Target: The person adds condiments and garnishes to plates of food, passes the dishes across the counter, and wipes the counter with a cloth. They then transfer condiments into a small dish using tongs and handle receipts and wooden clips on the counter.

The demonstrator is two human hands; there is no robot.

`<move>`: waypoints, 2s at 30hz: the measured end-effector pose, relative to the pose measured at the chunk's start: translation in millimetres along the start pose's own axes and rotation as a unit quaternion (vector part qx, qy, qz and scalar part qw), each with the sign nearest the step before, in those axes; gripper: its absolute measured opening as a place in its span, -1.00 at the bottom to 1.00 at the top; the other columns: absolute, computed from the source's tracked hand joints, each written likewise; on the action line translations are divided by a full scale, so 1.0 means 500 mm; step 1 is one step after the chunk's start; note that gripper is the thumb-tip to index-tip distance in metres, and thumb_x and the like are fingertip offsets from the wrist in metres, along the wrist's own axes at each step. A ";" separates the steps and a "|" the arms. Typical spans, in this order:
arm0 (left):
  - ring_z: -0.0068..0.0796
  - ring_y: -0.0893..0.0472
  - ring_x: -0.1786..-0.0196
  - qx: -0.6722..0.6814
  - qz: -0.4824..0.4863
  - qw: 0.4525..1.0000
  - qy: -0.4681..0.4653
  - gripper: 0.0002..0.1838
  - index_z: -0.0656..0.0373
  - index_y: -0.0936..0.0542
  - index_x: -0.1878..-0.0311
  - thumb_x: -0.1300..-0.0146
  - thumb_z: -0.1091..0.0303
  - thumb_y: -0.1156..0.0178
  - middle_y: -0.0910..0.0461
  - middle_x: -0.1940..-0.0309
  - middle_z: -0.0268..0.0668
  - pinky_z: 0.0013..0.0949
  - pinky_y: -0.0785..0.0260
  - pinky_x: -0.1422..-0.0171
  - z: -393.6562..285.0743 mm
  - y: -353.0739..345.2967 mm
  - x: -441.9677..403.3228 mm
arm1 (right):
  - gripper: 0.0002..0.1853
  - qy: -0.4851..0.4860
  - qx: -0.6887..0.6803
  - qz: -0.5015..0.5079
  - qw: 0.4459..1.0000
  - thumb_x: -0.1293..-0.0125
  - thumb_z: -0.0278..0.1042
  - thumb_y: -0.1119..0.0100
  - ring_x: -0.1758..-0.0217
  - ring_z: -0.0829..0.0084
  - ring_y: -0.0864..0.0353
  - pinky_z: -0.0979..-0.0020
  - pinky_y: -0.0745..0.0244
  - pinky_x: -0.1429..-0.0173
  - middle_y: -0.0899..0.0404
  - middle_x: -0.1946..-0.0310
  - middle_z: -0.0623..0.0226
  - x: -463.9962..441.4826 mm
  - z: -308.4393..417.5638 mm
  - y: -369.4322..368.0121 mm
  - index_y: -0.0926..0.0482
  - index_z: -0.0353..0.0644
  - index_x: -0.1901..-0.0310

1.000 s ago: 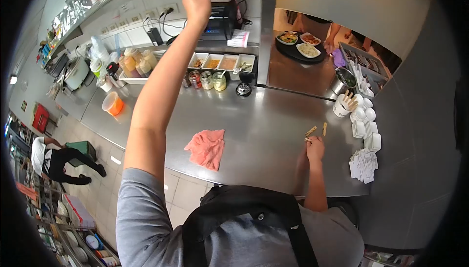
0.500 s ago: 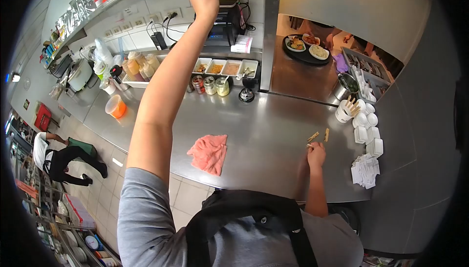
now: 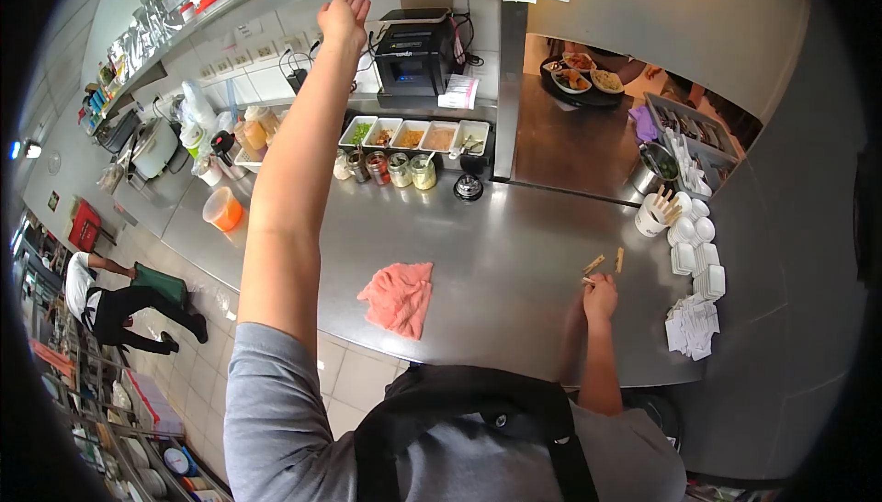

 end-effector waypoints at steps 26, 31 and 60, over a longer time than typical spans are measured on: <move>-0.32 -0.64 0.31 -0.056 -0.018 0.986 -0.157 -0.44 0.34 -0.24 -0.09 -0.06 0.64 -0.29 -0.50 0.16 -0.03 -0.41 -0.63 0.27 -0.013 -0.071 0.100 | -0.83 0.030 0.015 -0.015 0.999 -0.08 -0.47 -0.25 0.06 0.14 -0.54 0.19 -0.48 0.00 -0.53 0.18 0.26 -0.002 0.005 0.001 -0.59 -0.13 0.25; -0.27 -0.63 0.20 -0.185 -0.014 0.960 -0.208 -0.33 0.29 -0.24 -0.15 0.03 0.56 -0.37 -0.39 -0.02 0.01 -0.34 -0.57 0.13 -0.019 -0.055 0.099 | -0.84 0.029 0.020 -0.029 0.999 -0.09 -0.44 -0.25 0.04 0.12 -0.53 0.16 -0.45 -0.02 -0.53 0.18 0.24 0.004 0.003 0.003 -0.58 -0.12 0.25; -0.16 -0.31 -0.35 -0.795 0.274 0.540 -0.022 -0.71 0.13 -0.64 0.08 -0.10 0.33 -0.26 -0.43 -0.19 -0.24 0.11 0.10 -0.46 0.159 0.612 0.844 | -0.76 -0.083 0.090 -0.069 0.990 -0.23 -0.18 -0.13 0.15 -0.03 -0.60 0.04 -0.51 0.04 -0.61 0.25 0.03 -0.151 -0.040 0.236 -0.64 -0.17 0.27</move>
Point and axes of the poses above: each hand's wrist, its own x-axis away from the middle knuckle, its own y-axis out of the back of the hand, z = x × y, the point moved 6 cm from there along -x, towards the middle knuckle
